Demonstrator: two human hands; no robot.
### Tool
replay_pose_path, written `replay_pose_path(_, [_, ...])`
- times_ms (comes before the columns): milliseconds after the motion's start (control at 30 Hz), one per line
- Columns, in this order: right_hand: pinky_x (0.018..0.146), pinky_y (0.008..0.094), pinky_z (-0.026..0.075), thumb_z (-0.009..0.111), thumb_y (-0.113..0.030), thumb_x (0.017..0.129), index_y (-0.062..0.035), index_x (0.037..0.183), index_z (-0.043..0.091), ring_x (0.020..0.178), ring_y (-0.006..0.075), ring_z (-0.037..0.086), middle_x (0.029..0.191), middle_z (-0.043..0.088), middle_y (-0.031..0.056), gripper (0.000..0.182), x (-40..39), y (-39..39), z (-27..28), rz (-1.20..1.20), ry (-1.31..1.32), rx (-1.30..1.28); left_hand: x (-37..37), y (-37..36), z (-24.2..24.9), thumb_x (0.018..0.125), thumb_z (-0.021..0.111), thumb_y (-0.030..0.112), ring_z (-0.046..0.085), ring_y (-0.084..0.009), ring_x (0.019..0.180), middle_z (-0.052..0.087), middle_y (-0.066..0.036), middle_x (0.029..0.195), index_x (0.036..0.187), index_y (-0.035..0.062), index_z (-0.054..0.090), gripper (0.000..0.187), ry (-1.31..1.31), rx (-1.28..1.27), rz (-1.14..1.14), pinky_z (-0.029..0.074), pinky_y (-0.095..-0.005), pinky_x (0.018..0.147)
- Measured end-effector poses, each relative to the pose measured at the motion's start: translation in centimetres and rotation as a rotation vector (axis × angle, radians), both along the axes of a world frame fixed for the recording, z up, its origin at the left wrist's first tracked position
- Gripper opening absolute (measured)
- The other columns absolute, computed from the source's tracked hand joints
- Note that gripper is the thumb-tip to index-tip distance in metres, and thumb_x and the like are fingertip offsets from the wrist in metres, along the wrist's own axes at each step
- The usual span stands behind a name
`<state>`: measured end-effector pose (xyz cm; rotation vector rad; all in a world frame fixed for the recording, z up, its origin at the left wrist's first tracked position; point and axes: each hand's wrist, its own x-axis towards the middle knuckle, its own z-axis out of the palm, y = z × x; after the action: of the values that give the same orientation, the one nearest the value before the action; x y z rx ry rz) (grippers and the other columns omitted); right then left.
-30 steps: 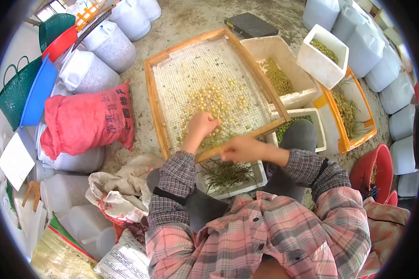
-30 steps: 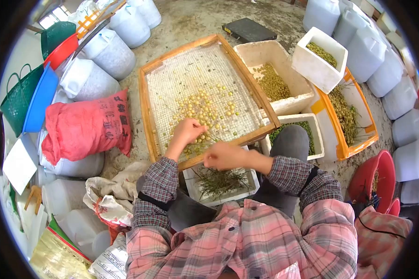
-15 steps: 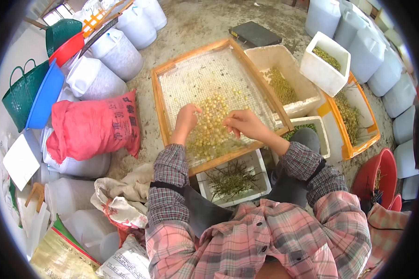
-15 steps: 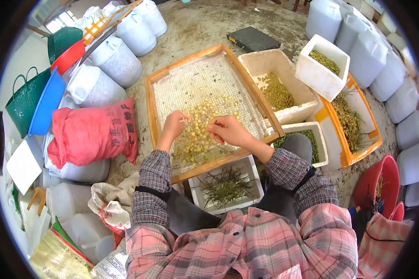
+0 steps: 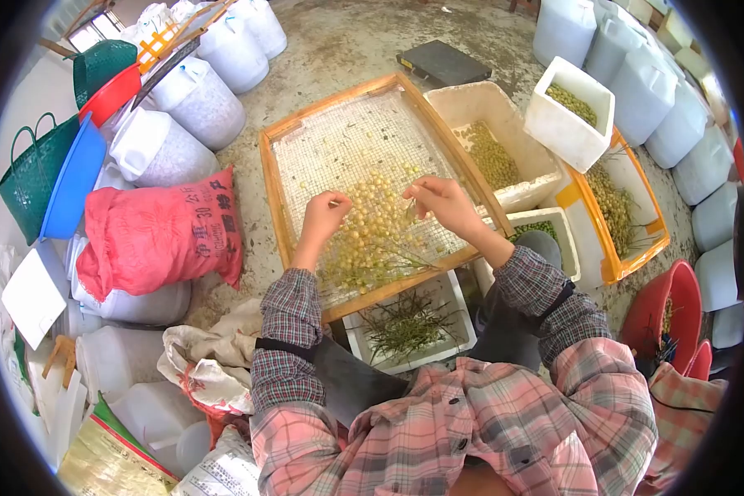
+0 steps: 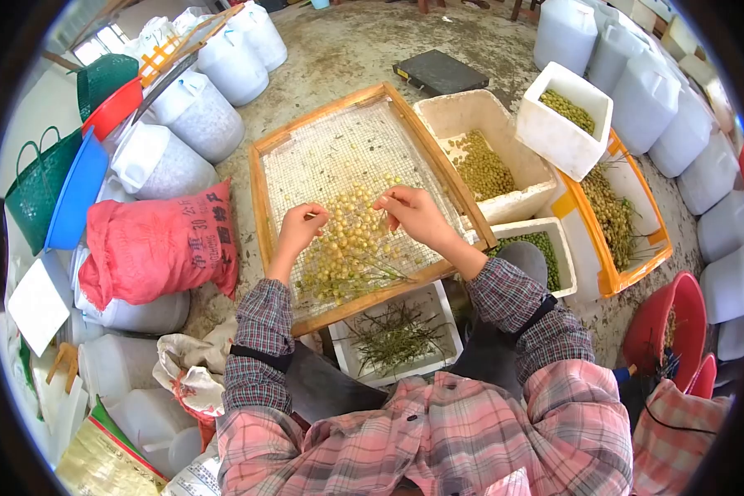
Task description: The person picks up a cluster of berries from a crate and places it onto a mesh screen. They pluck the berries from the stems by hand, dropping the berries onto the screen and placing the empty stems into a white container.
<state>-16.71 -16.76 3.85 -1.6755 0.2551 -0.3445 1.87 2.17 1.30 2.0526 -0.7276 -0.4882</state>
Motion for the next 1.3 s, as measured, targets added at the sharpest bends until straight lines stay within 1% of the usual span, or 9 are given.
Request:
replay_pose_path(200, [0.058, 0.0256, 0.049, 0.048, -0.016, 0.099, 0.0028, 0.095, 0.062, 0.062, 0.0092, 0.059, 0.08, 0.064, 0.0048, 0.024, 0.0, 0.3, -0.5, 0.04, -0.065, 0.282, -0.6, -0.1, -0.5, 0.089, 0.057, 0.007, 0.061, -0.0115, 0.073, 0.063, -0.005, 0.08, 0.085, 0.0039, 0.063, 0.008, 0.131, -0.001, 0.069, 0.051, -0.027, 0.064])
replay_pose_path(400, [0.059, 0.0258, 0.05, 0.048, -0.018, 0.099, 0.0034, 0.096, 0.062, 0.062, 0.0094, 0.059, 0.082, 0.064, 0.0058, 0.026, -1.1, -0.6, 0.1, 0.046, -0.069, 0.257, 0.2, -1.1, -1.7, 0.087, 0.057, 0.015, 0.063, -0.0236, 0.076, 0.067, -0.009, 0.087, 0.089, 0.0067, 0.065, 0.012, -0.374, 0.302, -0.003, 0.05, -0.0372, 0.068])
replay_pose_path(500, [0.063, 0.0266, 0.049, 0.049, -0.021, 0.099, 0.0026, 0.095, 0.061, 0.066, 0.0115, 0.059, 0.081, 0.065, 0.0068, 0.027, -1.7, -0.9, 0.5, 0.035, -0.055, 0.238, 1.2, -3.1, -2.0, 0.085, 0.057, 0.013, 0.064, -0.0275, 0.078, 0.067, -0.011, 0.09, 0.083, 0.0076, 0.066, 0.011, -0.35, 0.169, -0.004, 0.05, -0.0386, 0.069])
replay_pose_path(600, [0.057, 0.0247, 0.048, 0.051, -0.019, 0.098, 0.0028, 0.093, 0.062, 0.06, 0.0085, 0.057, 0.079, 0.064, 0.005, 0.025, -1.9, -0.9, 0.3, 0.026, -0.063, 0.226, 1.9, -6.0, -3.0, 0.082, 0.057, 0.01, 0.064, -0.029, 0.076, 0.067, -0.012, 0.089, 0.079, 0.0078, 0.067, 0.011, -0.424, 0.065, -0.109, 0.05, -0.0395, 0.068])
replay_pose_path(733, [0.057, 0.0233, 0.048, 0.051, -0.018, 0.098, 0.0027, 0.092, 0.063, 0.059, 0.0075, 0.056, 0.078, 0.064, 0.0045, 0.025, -2.2, -0.6, 0.3, 0.018, -0.04, 0.241, 1.1, -8.8, -4.6, 0.078, 0.06, 0.011, 0.063, -0.0313, 0.07, 0.065, -0.013, 0.073, 0.075, 0.0057, 0.065, 0.008, -0.775, 0.317, -0.143, 0.048, -0.0421, 0.059])
replay_pose_path(933, [0.06, 0.0245, 0.048, 0.052, -0.02, 0.097, 0.0026, 0.092, 0.063, 0.063, 0.0095, 0.058, 0.079, 0.065, 0.0049, 0.025, -2.3, -1.3, -0.2, 0.017, -0.037, 0.211, 0.1, -9.9, -4.8, 0.079, 0.061, 0.013, 0.062, -0.0309, 0.059, 0.062, -0.015, 0.065, 0.072, 0.0068, 0.064, 0.01, -0.862, 0.554, -0.104, 0.047, -0.0438, 0.054])
replay_pose_path(1033, [0.06, 0.0247, 0.048, 0.052, -0.02, 0.097, 0.0026, 0.093, 0.063, 0.063, 0.0093, 0.058, 0.08, 0.065, 0.0046, 0.026, -2.2, -1.4, -0.2, 0.001, -0.015, 0.214, 0.6, -9.5, -3.8, 0.082, 0.064, 0.016, 0.063, -0.0246, 0.062, 0.064, -0.014, 0.071, 0.078, 0.0057, 0.062, 0.011, -0.627, 0.355, -0.026, 0.05, -0.0386, 0.054])
replay_pose_path(1133, [0.059, 0.0245, 0.047, 0.053, -0.017, 0.096, 0.0026, 0.099, 0.062, 0.063, 0.0087, 0.057, 0.079, 0.063, 0.0036, 0.022, -1.8, -1.5, -0.3, -0.022, 0.008, 0.234, 0.6, -8.9, -1.2, 0.086, 0.064, 0.014, 0.066, -0.0197, 0.07, 0.067, -0.012, 0.081, 0.089, 0.0045, 0.06, 0.01, 0.219, -0.201, 0.177, 0.056, -0.032, 0.061])
replay_pose_path(1300, [0.053, 0.0239, 0.044, 0.06, -0.011, 0.091, -0.0006, 0.108, 0.062, 0.059, 0.0062, 0.053, 0.07, 0.059, 0.0021, 0.021, 1.3, -0.7, -0.2, 0.031, -0.103, 0.053, -2.5, -5.7, 3.9, 0.089, 0.059, 0.0, 0.068, -0.0199, 0.083, 0.067, -0.013, 0.09, 0.096, 0.0003, 0.058, 0.007, 0.689, -0.362, -0.088, 0.06, -0.0291, 0.076])
